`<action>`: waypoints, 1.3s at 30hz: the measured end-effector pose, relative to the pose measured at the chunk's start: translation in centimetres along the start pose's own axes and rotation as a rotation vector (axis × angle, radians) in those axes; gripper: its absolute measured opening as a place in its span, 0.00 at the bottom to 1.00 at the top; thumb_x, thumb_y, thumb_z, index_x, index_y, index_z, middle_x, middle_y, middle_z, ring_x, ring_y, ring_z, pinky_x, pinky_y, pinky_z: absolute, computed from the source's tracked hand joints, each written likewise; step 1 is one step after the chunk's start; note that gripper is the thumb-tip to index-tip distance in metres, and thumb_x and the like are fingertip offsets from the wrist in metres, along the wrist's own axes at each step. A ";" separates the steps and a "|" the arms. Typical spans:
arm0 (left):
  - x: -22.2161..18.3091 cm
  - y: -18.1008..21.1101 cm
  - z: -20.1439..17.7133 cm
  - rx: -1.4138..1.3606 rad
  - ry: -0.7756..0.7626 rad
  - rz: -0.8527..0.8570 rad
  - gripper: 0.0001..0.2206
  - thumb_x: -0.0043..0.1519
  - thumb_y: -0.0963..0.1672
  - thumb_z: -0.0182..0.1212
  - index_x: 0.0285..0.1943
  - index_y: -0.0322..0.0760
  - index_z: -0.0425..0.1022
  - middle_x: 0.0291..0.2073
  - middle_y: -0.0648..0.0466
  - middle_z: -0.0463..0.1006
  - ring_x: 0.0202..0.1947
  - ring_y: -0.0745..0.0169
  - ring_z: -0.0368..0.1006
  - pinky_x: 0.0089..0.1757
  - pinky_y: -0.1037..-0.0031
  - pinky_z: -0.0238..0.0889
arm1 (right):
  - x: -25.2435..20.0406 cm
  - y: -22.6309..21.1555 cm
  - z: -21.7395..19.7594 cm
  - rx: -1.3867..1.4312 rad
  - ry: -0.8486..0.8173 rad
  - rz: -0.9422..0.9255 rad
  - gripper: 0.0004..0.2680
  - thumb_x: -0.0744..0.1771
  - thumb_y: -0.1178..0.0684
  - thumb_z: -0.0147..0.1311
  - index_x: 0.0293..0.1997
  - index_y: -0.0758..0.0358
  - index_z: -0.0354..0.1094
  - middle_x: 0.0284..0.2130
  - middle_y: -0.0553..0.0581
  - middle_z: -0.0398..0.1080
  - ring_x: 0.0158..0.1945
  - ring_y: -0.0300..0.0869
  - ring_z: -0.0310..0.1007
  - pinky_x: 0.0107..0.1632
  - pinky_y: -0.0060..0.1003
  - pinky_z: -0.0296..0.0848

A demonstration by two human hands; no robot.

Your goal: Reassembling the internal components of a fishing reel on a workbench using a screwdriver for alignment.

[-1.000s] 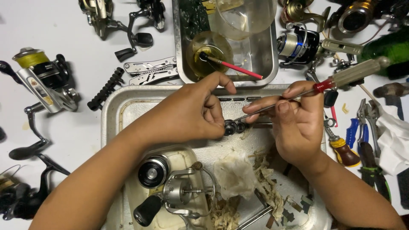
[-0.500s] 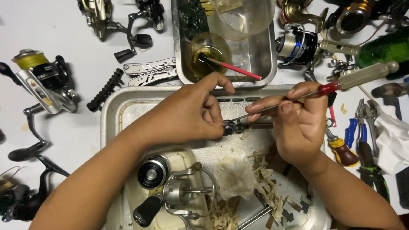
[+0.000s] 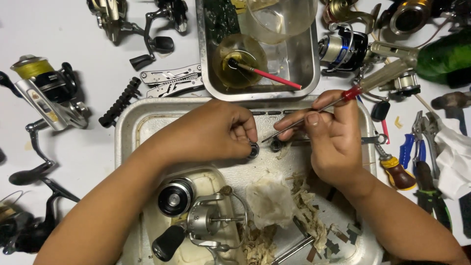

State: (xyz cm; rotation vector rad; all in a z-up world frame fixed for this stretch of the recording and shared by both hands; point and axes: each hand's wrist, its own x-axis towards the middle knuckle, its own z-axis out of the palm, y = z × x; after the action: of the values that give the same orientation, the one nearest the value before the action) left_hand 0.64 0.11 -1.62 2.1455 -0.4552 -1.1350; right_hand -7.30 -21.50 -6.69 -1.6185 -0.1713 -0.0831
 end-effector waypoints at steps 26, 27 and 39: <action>1.3 -4.2 2.5 0.860 0.313 0.348 0.08 0.58 0.42 0.57 0.25 0.37 0.76 0.23 0.50 0.73 0.20 0.42 0.71 0.20 0.51 0.62 | 0.6 0.3 -0.2 -0.071 -0.169 -0.079 0.03 0.72 0.62 0.38 0.49 0.69 0.49 0.40 0.72 0.75 0.40 0.49 0.79 0.45 0.34 0.81; 1.4 -4.4 2.6 0.884 0.326 0.388 0.07 0.57 0.41 0.58 0.26 0.36 0.75 0.24 0.50 0.72 0.18 0.42 0.71 0.18 0.51 0.61 | 0.6 0.3 -0.2 -0.069 -0.170 -0.070 0.03 0.72 0.62 0.38 0.49 0.69 0.49 0.40 0.72 0.75 0.40 0.49 0.79 0.45 0.34 0.81; -0.9 -0.6 -2.0 0.469 -0.029 -0.066 0.17 0.55 0.46 0.51 0.46 0.58 0.86 0.40 0.65 0.87 0.38 0.64 0.78 0.43 0.72 0.67 | 0.3 0.0 0.8 -0.145 -0.214 0.048 0.04 0.71 0.60 0.43 0.47 0.69 0.53 0.41 0.67 0.78 0.43 0.47 0.84 0.49 0.34 0.83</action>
State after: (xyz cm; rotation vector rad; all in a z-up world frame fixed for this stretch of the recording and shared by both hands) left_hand 1.78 1.84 -0.67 2.5617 -0.7274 -1.1842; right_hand -7.08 -20.72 -6.65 -1.7739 -0.2964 0.1181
